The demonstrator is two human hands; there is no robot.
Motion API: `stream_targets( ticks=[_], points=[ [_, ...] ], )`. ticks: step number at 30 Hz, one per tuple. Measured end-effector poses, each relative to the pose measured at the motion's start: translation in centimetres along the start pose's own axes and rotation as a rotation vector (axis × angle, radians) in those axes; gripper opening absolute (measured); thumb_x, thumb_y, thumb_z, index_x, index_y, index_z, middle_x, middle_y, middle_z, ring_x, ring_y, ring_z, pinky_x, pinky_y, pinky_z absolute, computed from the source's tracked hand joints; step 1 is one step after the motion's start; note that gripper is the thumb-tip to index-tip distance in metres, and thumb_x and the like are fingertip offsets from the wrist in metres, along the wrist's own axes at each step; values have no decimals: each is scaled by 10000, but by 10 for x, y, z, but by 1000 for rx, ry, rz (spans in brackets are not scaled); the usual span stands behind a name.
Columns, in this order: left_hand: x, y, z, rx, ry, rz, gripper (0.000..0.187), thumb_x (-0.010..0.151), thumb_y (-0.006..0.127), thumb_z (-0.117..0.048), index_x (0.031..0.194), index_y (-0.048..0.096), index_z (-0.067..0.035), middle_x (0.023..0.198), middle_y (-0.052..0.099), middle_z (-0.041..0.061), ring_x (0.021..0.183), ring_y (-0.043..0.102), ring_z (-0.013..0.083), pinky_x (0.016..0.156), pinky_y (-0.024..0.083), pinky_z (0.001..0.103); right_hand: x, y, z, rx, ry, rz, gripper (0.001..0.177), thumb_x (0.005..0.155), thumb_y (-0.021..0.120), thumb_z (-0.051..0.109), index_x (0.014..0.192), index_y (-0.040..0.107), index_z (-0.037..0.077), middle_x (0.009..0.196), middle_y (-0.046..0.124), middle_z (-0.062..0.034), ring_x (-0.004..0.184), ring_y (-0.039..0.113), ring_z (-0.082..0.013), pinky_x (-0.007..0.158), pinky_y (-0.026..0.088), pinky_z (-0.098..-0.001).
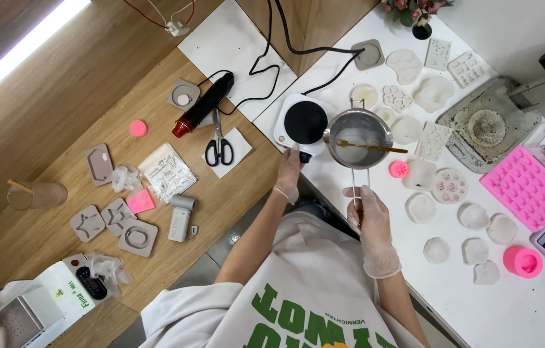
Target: Check the temperature of melting wax using an infrared thermometer and stir the liquid wax in a pot.
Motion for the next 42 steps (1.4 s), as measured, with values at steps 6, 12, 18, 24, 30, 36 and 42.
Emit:
stream_targets(
  ticks=[6,12,18,24,30,36,42],
  points=[
    [-57,24,25,-35,-19,-76,569,1012,571,-505,1373,535,-67,1150,556,83,1040,598,165,993,519,308,36,19,-37,-103,-7,95,401,1106,364,261,962,647,17,431,387,-48,327,319,-137,355,236,-240],
    [-65,11,18,103,-110,-73,536,922,641,-558,1173,658,-86,992,590,69,926,622,184,870,568,296,47,48,-45,-64,-3,164,420,1107,356,278,981,672,31,437,415,-48,329,330,-131,353,245,-227],
    [-117,14,-22,128,-163,73,642,977,516,-494,1374,580,6,1251,648,246,1182,642,398,994,527,495,69,57,-83,-17,-39,228,456,1127,331,306,1065,700,46,490,528,-99,342,376,-139,368,275,-234],
    [-117,11,-34,423,-8,214,488,982,413,-401,1162,717,-64,600,569,118,597,720,269,623,558,344,69,72,-83,21,2,324,435,1114,337,311,1105,667,27,607,646,-158,401,516,-204,417,329,-273],
    [-133,36,-56,1057,148,358,350,956,513,-193,1170,681,27,979,745,229,1028,702,393,838,575,460,65,62,-101,17,163,348,591,1070,406,547,1133,680,27,779,730,-152,522,675,-219,432,511,-252],
    [-58,7,28,228,-145,215,627,843,830,-527,1266,653,-100,1028,678,124,894,660,202,755,602,332,46,13,-106,-93,166,269,787,1053,287,648,1352,605,-7,1038,746,-193,715,725,-265,625,628,-323],
    [-43,10,30,203,-48,140,600,911,767,-213,1338,508,120,1100,699,322,1038,708,371,913,589,413,29,-36,-129,-130,225,173,733,1093,240,575,1333,622,-2,1025,764,-170,744,714,-225,641,590,-307]
  ],
)
Point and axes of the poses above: each hand's wrist, its own x-axis towards the middle knuckle, its own y-axis out of the palm, z = x × y, the point moved 8 cm from there along x, towards the middle knuckle
